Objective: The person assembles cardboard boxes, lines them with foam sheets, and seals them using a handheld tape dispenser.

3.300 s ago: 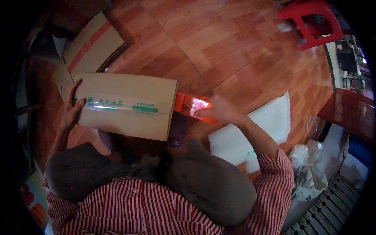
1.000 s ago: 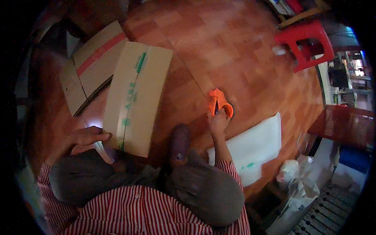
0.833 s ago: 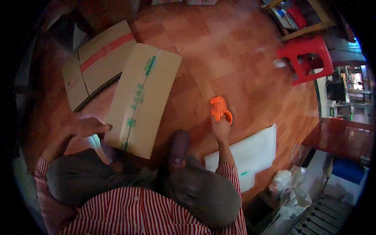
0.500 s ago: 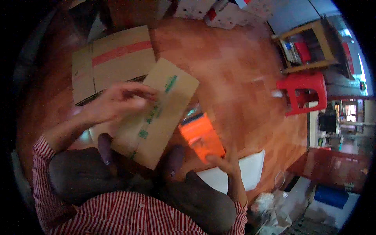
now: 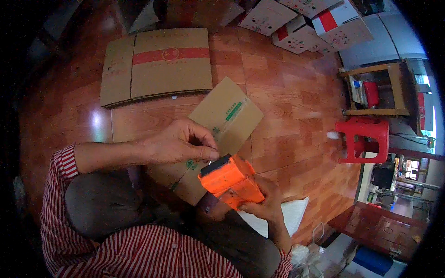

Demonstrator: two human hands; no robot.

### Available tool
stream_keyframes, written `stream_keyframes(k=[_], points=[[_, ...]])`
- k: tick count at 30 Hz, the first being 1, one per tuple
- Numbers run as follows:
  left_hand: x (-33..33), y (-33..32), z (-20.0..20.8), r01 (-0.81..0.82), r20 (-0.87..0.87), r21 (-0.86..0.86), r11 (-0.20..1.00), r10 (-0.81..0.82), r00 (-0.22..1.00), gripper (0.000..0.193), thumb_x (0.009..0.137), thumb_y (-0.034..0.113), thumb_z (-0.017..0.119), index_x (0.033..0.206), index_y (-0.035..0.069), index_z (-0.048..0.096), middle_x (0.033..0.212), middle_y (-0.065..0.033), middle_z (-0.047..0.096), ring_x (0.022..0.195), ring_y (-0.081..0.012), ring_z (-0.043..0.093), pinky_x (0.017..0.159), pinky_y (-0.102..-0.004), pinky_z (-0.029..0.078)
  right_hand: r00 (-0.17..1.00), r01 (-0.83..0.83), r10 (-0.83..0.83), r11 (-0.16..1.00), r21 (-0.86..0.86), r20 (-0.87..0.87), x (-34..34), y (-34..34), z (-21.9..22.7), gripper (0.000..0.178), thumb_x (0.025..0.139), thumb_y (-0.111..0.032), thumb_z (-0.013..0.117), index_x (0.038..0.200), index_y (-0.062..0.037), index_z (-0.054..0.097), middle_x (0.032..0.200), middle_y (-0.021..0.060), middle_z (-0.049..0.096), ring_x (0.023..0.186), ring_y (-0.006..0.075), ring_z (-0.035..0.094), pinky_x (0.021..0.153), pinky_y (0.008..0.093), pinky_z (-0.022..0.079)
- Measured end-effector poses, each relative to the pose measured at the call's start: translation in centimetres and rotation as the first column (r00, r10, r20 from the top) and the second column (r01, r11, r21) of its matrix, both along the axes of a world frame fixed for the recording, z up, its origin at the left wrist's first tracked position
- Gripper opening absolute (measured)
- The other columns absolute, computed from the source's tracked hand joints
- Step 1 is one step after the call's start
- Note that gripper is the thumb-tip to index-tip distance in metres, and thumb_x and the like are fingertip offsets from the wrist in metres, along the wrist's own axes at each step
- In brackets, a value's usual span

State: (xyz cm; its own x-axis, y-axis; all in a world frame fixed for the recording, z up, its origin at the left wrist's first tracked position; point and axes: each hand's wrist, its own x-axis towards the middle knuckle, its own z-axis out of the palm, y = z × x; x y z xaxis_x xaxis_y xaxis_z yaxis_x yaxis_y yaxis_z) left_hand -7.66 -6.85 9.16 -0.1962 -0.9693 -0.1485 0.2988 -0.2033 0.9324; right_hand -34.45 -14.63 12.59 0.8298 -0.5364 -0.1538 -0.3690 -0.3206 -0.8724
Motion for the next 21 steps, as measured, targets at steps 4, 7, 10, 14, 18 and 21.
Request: stream_keyframes(k=[4, 7, 10, 14, 18, 21], points=[[1.3, 0.3, 0.1, -0.177, 0.289, -0.157, 0.972, 0.216, 0.932, 0.013, 0.080, 0.013, 0.066, 0.082, 0.001, 0.067, 0.072, 0.0008, 0.062, 0.066, -0.0053, 0.053, 0.059, -0.0229, 0.044, 0.982, 0.058, -0.038, 0.993, 0.104, -0.186, 1.2, 0.3, 1.4, 0.041, 0.065, -0.027, 0.074, 0.093, 0.0016, 0.063, 0.076, 0.0066, 0.063, 0.066, 0.0136, 0.059, 0.060, 0.0274, 0.046], [4.5, 0.1, -0.1, -0.228, 0.366, -0.044, 0.973, 0.228, 0.902, 0.009, 0.079, 0.008, 0.066, 0.082, 0.000, 0.066, 0.076, -0.0009, 0.063, 0.071, -0.0061, 0.055, 0.065, -0.0236, 0.045, 0.962, 0.105, -0.062, 0.983, 0.148, -0.267, 1.3, -0.1, 2.0, 0.034, 0.060, -0.019, 0.066, 0.086, 0.0029, 0.063, 0.071, 0.0040, 0.062, 0.061, 0.0112, 0.057, 0.057, 0.0254, 0.045], [9.8, 0.3, -2.3, -0.356, 0.340, 0.008, 0.935, 0.332, 0.880, 0.008, 0.078, 0.010, 0.067, 0.080, 0.002, 0.066, 0.073, 0.0000, 0.062, 0.066, -0.0063, 0.053, 0.059, -0.0228, 0.043, 0.897, 0.198, -0.089, 0.957, 0.213, -0.434, -1.0, -2.0, 3.2, 0.032, 0.057, -0.015, 0.064, 0.082, 0.0044, 0.062, 0.072, 0.0051, 0.061, 0.064, 0.0098, 0.057, 0.058, 0.0236, 0.046], [16.0, 1.1, -6.2, -0.427, 0.309, 0.032, 0.904, 0.397, 0.864, 0.010, 0.079, 0.013, 0.066, 0.079, 0.003, 0.065, 0.069, 0.0012, 0.059, 0.058, -0.0058, 0.047, 0.051, -0.0217, 0.036, 0.905, 0.289, -0.160, 0.912, 0.292, -0.394, -6.7, -4.4, 2.3, 0.035, 0.062, -0.022, 0.072, 0.086, 0.0028, 0.064, 0.071, 0.0023, 0.062, 0.063, 0.0091, 0.056, 0.058, 0.0248, 0.046], [15.6, 1.4, -9.9, -0.402, 0.204, 0.146, 0.904, 0.370, 0.906, 0.009, 0.080, 0.013, 0.065, 0.079, 0.004, 0.063, 0.072, -0.0003, 0.058, 0.058, -0.0070, 0.046, 0.051, -0.0219, 0.036, 0.909, 0.336, -0.244, 0.910, 0.245, -0.338, -5.4, -3.6, 2.4, 0.040, 0.060, -0.028, 0.073, 0.083, 0.0034, 0.064, 0.069, 0.0020, 0.061, 0.062, 0.0090, 0.056, 0.056, 0.0239, 0.045], [14.8, 0.8, -11.8, -0.386, 0.109, 0.103, 0.917, 0.376, 0.920, 0.010, 0.081, 0.013, 0.065, 0.079, 0.004, 0.062, 0.074, -0.0006, 0.058, 0.059, -0.0073, 0.046, 0.053, -0.0215, 0.036, 0.918, 0.308, -0.213, 0.914, 0.263, -0.336, -6.7, -4.3, 1.3, 0.038, 0.060, -0.026, 0.072, 0.082, 0.0034, 0.063, 0.068, 0.0022, 0.061, 0.061, 0.0093, 0.057, 0.055, 0.0241, 0.045]])
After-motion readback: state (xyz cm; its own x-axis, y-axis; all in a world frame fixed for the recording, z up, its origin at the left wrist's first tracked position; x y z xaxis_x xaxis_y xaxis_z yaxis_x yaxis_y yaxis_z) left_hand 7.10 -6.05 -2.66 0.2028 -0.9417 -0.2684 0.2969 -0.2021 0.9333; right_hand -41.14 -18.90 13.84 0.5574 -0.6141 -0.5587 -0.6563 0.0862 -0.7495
